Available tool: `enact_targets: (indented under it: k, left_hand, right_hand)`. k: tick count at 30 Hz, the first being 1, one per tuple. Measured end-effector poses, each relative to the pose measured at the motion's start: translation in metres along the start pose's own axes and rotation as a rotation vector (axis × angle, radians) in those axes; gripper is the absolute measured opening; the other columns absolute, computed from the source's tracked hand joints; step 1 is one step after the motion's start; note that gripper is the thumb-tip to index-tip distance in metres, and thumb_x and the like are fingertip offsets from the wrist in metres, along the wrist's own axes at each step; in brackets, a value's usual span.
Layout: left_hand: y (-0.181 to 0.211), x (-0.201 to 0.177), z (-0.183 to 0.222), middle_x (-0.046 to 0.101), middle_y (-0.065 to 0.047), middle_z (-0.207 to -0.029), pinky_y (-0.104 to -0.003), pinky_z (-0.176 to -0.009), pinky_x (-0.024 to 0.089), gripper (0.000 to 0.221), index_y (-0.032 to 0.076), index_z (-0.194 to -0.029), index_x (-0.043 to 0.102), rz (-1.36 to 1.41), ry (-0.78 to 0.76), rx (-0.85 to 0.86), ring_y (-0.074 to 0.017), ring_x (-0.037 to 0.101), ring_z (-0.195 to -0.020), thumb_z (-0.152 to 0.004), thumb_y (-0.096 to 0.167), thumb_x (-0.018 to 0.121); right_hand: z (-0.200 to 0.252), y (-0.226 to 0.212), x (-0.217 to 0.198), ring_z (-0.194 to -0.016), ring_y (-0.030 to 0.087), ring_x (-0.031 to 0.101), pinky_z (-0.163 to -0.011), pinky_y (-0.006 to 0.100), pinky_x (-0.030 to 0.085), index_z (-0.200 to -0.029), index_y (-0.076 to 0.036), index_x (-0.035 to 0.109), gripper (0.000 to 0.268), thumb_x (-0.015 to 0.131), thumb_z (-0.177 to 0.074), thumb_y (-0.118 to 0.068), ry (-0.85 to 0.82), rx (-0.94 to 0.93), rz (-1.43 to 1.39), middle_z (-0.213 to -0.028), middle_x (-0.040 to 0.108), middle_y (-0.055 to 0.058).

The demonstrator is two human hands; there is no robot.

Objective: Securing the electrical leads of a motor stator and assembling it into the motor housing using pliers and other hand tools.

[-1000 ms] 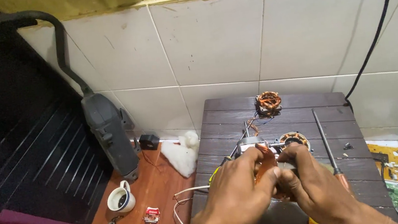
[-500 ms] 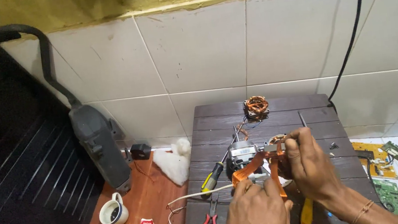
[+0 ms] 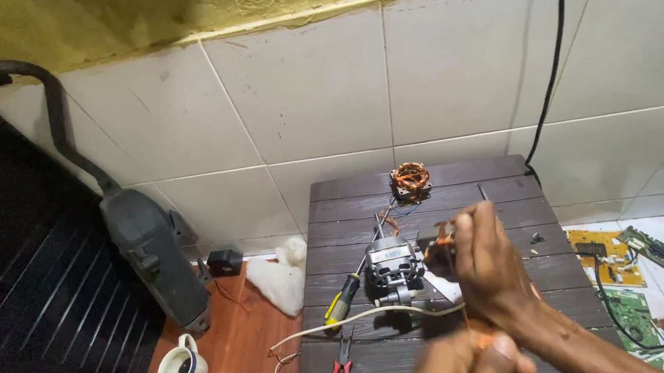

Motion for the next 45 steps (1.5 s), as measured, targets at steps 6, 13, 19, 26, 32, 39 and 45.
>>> enact_targets:
  k: [6,13,19,26,32,39,45]
  left_hand:
    - [-0.006,-0.006,-0.002,0.064,0.009,-0.060,-0.018,-0.062,0.044,0.035,0.023,-0.094,0.076,-0.053,0.015,0.107,0.0002,0.056,-0.054,-0.100,0.049,0.054]
    - [0.024,-0.023,0.001,0.064,0.006,-0.102,-0.044,-0.085,0.050,0.059,0.026,-0.149,0.034,-0.702,-0.175,-0.009,-0.0246,0.066,-0.095,-0.096,0.050,0.044]
    - [-0.004,-0.015,-0.029,0.078,0.004,-0.098,-0.023,-0.083,0.050,0.051,0.016,-0.131,0.056,-0.041,-0.184,-0.116,-0.0061,0.074,-0.086,-0.102,0.056,0.046]
    - [-0.017,-0.012,-0.056,0.078,-0.012,-0.088,-0.027,-0.074,0.058,0.081,0.000,-0.123,0.066,0.301,-0.194,-0.111,-0.0215,0.077,-0.077,-0.104,0.066,0.022]
    - [0.002,-0.020,-0.064,0.067,-0.015,-0.104,-0.027,-0.076,0.053,0.093,-0.004,-0.143,0.044,0.455,-0.009,-0.182,-0.0167,0.060,-0.083,-0.093,0.074,0.029]
    - [0.034,-0.057,-0.079,0.071,-0.027,-0.114,-0.044,-0.099,0.054,0.088,0.003,-0.158,0.033,0.454,0.109,-0.034,-0.0334,0.069,-0.108,-0.098,0.066,0.020]
    - [0.043,-0.089,-0.090,0.077,-0.012,-0.094,-0.034,-0.079,0.053,0.032,0.000,-0.108,0.066,0.537,0.073,0.201,-0.0254,0.075,-0.087,-0.106,0.031,0.056]
  right_hand:
    - [-0.003,0.009,-0.007,-0.055,0.022,0.051,-0.047,0.041,0.038,-0.098,-0.010,0.045,0.033,0.029,-0.109,-0.036,0.077,-0.040,-0.070,-0.068,0.055,0.007]
    - [-0.001,0.012,-0.020,-0.041,0.012,0.032,-0.031,0.032,0.025,-0.107,-0.009,0.047,0.031,0.027,-0.112,-0.032,0.117,0.017,-0.247,-0.059,0.035,-0.002]
    - [0.011,-0.040,-0.044,-0.078,0.028,0.063,-0.051,0.043,0.056,-0.106,-0.008,0.049,0.037,0.026,-0.112,-0.035,0.222,0.402,-0.517,-0.099,0.061,0.015]
    - [0.017,-0.035,-0.046,-0.065,0.021,0.052,-0.051,0.036,0.044,-0.098,-0.008,0.058,0.026,0.045,-0.113,-0.023,0.316,0.529,-0.946,-0.081,0.055,0.009]
    - [0.023,-0.043,-0.047,-0.069,0.025,0.061,-0.058,0.043,0.053,-0.104,-0.006,0.067,0.026,0.055,-0.111,-0.028,0.273,0.702,-1.113,-0.083,0.065,0.011]
    - [0.053,-0.026,-0.046,-0.091,0.012,0.066,-0.080,0.024,0.046,-0.106,-0.015,0.063,0.044,0.067,-0.066,0.002,-0.003,-0.222,0.049,-0.102,0.066,-0.004]
    - [0.068,-0.121,-0.061,-0.090,0.029,0.068,-0.069,0.043,0.053,-0.100,-0.014,0.070,0.051,0.030,-0.110,-0.044,-0.192,0.678,-0.258,-0.106,0.070,0.010]
Point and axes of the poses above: each hand's wrist, its own z-axis away from the middle knuckle, its own x-axis out of the palm, y = z × x, the point moved 1 cm from there along -z, towards the middle knuckle
